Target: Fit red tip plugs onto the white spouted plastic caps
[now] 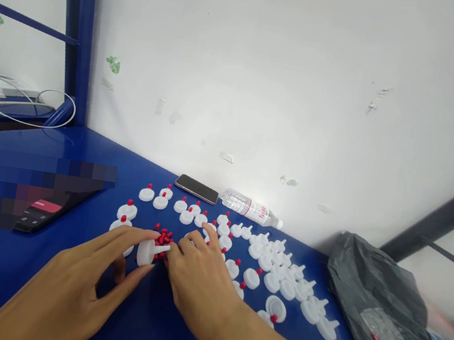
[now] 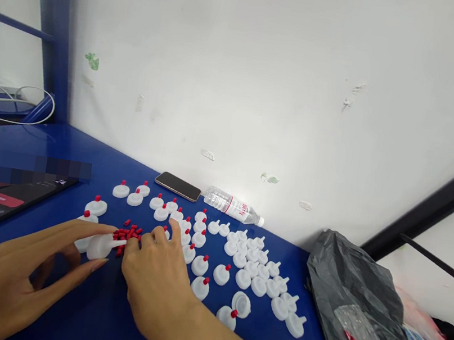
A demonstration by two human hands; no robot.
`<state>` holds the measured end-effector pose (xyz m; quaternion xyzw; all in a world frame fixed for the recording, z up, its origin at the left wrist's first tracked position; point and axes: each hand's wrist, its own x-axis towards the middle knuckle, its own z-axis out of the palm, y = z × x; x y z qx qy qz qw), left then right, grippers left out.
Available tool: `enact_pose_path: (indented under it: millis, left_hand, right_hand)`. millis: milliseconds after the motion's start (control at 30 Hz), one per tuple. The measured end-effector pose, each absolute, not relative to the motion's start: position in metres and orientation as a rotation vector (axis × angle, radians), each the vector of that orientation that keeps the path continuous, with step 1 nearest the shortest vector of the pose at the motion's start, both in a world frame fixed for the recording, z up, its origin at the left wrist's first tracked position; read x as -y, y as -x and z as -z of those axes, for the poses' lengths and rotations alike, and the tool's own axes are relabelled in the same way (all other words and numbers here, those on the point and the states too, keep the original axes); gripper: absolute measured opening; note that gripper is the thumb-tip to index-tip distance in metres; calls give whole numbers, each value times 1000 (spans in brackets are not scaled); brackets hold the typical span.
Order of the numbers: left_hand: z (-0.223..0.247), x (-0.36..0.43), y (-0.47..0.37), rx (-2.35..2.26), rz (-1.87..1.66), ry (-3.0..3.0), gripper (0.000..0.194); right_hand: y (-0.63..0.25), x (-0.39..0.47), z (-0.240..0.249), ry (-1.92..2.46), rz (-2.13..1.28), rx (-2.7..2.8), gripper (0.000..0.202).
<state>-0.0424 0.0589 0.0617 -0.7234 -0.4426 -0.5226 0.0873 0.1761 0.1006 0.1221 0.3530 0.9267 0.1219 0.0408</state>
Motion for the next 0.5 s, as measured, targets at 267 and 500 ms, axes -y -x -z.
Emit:
enact_pose_path:
  millis: [267,500]
  left_hand:
    - [-67,-55,39,1274,1489,2080,49]
    - [-36,-38,15,1262,1442,2201,48]
  right_hand:
    - [-208,-99,-144,-1186,-398,-2977,29]
    - [-273,-79,-135,-1237,-300,-3593,24]
